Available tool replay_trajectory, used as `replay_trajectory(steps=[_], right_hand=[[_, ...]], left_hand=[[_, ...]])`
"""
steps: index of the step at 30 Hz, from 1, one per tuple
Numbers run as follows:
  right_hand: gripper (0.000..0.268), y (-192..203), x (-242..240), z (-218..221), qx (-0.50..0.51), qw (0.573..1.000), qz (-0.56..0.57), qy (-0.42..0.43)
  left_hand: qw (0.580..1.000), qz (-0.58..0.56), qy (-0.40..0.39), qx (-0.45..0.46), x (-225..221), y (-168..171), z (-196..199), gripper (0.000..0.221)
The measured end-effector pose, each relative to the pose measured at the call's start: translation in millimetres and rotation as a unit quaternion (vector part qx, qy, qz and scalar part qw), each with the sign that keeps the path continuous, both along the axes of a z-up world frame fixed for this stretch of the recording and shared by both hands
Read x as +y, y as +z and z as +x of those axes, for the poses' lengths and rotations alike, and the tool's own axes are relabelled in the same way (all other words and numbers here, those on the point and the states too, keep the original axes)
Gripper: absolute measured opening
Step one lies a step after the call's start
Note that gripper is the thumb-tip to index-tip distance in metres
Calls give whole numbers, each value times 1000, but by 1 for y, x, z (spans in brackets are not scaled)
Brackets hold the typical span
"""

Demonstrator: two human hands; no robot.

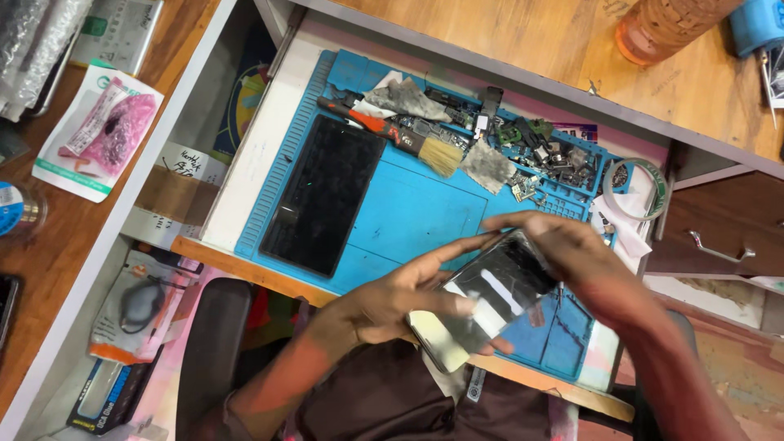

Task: The person disassembles a mobile phone by hand and with a screwdriver, removing the rear casing and the battery to access and work on internal components.

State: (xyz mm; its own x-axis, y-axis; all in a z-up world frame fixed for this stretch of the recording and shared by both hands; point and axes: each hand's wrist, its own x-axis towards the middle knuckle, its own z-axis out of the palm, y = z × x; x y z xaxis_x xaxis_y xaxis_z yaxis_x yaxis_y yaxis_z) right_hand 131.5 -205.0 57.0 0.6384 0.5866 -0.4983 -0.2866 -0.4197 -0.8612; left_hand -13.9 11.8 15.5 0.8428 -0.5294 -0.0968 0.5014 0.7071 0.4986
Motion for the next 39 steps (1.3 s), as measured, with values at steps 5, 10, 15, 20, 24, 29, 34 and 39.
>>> replay_trajectory(steps=[5,10,15,20,24,29,34,39], right_hand=[[34,26,-13,-13,-327,906,-268,18],[29,-8,-19,-62,-392,850,-347,56],[30,-16,-24,-70,-424,844,-323,58],[42,-11,-17,-74,-405,833,-370,69],[26,-13,-20,-76,-402,825,-387,84],[26,-13,-24,-66,-333,916,-224,2],[46,-10,-24,-66,-393,877,-278,0],[40,-14,-30,-63,-446,854,-268,-18]], left_hand=[[991,-1,120,-62,-8,4,0,92],[980,-48,190,22,0,-10,2,56],[969,1,237,70,-6,-16,4,32],[967,10,243,78,-6,-12,3,29],[964,-43,259,48,-6,-14,4,33],[962,7,274,9,-9,-22,0,45],[945,75,318,16,-13,-19,0,75],[939,91,330,30,-14,-18,3,74]])
